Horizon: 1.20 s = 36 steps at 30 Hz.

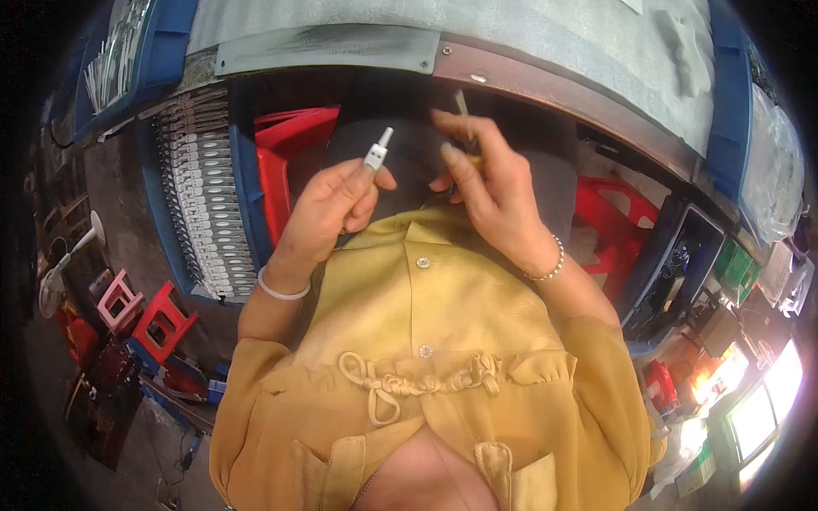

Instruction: The person assembles or adjusts small white plastic components at a work table using a precision screwdriver.

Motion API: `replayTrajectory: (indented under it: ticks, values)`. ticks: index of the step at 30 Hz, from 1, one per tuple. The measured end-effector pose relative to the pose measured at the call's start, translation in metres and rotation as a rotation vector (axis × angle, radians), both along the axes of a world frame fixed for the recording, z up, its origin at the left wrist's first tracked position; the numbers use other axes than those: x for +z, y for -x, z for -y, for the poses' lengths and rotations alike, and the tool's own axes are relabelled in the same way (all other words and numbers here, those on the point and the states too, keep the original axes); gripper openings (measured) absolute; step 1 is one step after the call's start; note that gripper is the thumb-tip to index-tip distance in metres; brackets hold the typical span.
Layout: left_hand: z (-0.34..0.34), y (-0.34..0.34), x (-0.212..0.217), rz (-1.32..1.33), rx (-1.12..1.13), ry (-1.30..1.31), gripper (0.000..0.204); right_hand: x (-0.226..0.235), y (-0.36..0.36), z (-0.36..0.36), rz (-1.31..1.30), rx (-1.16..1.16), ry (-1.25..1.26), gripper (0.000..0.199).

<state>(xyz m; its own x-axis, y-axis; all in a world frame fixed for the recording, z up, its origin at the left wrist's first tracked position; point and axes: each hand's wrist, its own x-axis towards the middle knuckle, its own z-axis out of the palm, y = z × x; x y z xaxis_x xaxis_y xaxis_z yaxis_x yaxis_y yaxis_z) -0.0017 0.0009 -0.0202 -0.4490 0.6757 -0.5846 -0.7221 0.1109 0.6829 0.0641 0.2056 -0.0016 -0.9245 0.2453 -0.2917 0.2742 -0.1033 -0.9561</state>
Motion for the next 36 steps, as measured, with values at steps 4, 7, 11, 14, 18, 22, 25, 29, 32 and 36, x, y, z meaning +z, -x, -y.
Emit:
replayTrajectory:
  ticks: [4, 7, 11, 14, 18, 22, 25, 29, 32, 36]
  values:
    - [-0.001, 0.008, -0.006, -0.011, 0.014, 0.021, 0.031, -0.028, -0.014, -0.01, -0.214, 0.336, -0.676, 0.029]
    - [-0.005, 0.008, -0.012, -0.01, 0.002, 0.026, 0.03, -0.006, -0.022, -0.03, 0.286, 0.598, -0.186, 0.035]
    - [-0.01, 0.013, -0.017, 0.061, -0.018, 0.05, 0.028, 0.011, -0.026, -0.028, 0.066, 0.484, -0.644, 0.047]
    - [-0.014, 0.021, -0.013, 0.061, -0.075, 0.102, 0.029, 0.021, -0.024, -0.033, -0.02, 0.528, -0.652, 0.045]
    - [-0.02, 0.026, -0.023, 0.048, -0.133, 0.109, 0.031, 0.024, -0.014, -0.034, -0.098, 0.56, -0.647, 0.04]
    - [-0.019, 0.022, -0.025, 0.011, -0.137, 0.116, 0.031, 0.023, -0.008, -0.028, -0.15, 0.531, -0.643, 0.037]
    - [-0.019, 0.019, -0.024, -0.027, -0.146, 0.139, 0.031, 0.023, -0.004, -0.027, -0.17, 0.524, -0.664, 0.038]
    - [-0.021, 0.016, -0.023, -0.057, -0.134, 0.191, 0.028, 0.017, -0.003, -0.026, -0.196, 0.522, -0.675, 0.038]
    - [-0.024, 0.014, -0.018, -0.116, -0.144, 0.233, 0.027, 0.015, -0.003, -0.025, -0.195, 0.53, -0.662, 0.036]
    - [-0.025, 0.007, -0.029, -0.484, -0.171, 0.29, 0.026, 0.012, -0.005, -0.023, -0.178, 0.479, -0.674, 0.033]
